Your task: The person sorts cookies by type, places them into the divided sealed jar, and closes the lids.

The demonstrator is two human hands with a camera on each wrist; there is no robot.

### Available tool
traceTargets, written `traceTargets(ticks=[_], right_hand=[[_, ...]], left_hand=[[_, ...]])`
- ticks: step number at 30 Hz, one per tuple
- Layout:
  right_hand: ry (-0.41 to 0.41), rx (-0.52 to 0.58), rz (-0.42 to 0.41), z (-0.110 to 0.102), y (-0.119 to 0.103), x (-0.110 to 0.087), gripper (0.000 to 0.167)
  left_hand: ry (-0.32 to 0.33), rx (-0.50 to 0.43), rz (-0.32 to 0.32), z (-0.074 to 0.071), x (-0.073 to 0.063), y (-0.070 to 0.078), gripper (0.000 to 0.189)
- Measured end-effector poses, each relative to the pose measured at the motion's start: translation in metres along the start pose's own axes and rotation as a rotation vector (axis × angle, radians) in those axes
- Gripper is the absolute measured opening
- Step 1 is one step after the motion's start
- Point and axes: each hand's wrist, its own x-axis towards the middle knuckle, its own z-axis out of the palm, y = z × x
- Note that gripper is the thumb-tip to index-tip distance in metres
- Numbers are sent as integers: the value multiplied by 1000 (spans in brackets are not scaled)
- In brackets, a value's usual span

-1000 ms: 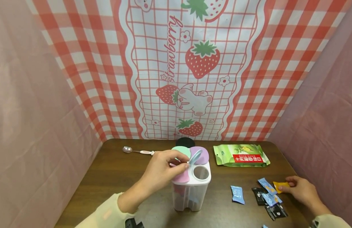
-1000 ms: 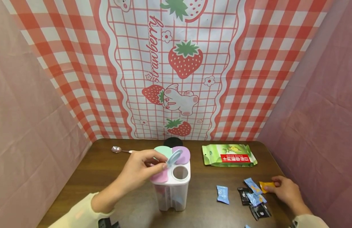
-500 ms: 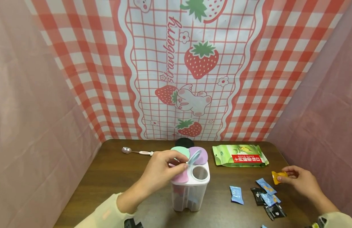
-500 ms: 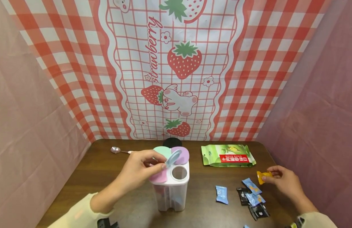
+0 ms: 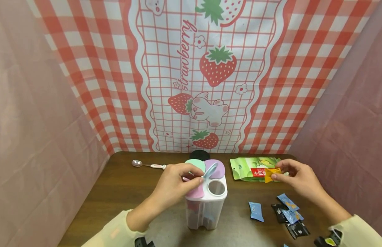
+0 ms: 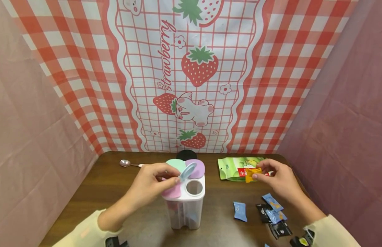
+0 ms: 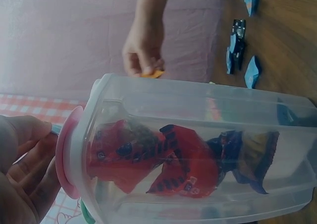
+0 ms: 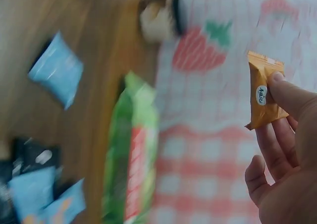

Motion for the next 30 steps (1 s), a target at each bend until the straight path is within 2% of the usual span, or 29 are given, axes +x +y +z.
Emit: traceTargets(ticks=[2,7,13,21,25,30], right_hand=[[1,-5,-57,3,-22,4,29],[-7,68,-207,10,-71,14,28],[-28,177,-380,22,-108,18,33],[-103,270,-466,39,-135,16,33],[-122,266,-508,45,-141,16,32],[-146,238,-516,52,-142,19,29]], left_hand=[[0,-2,1,0,0,0,11],[3,-2,7,0,0,-1,11],[5,-1,8,1,0,-1,11],[5,3,0,1,1,-2,12],[4,6,-3,0,1,-1,11],[-3,4,-8,0,1,-1,11]])
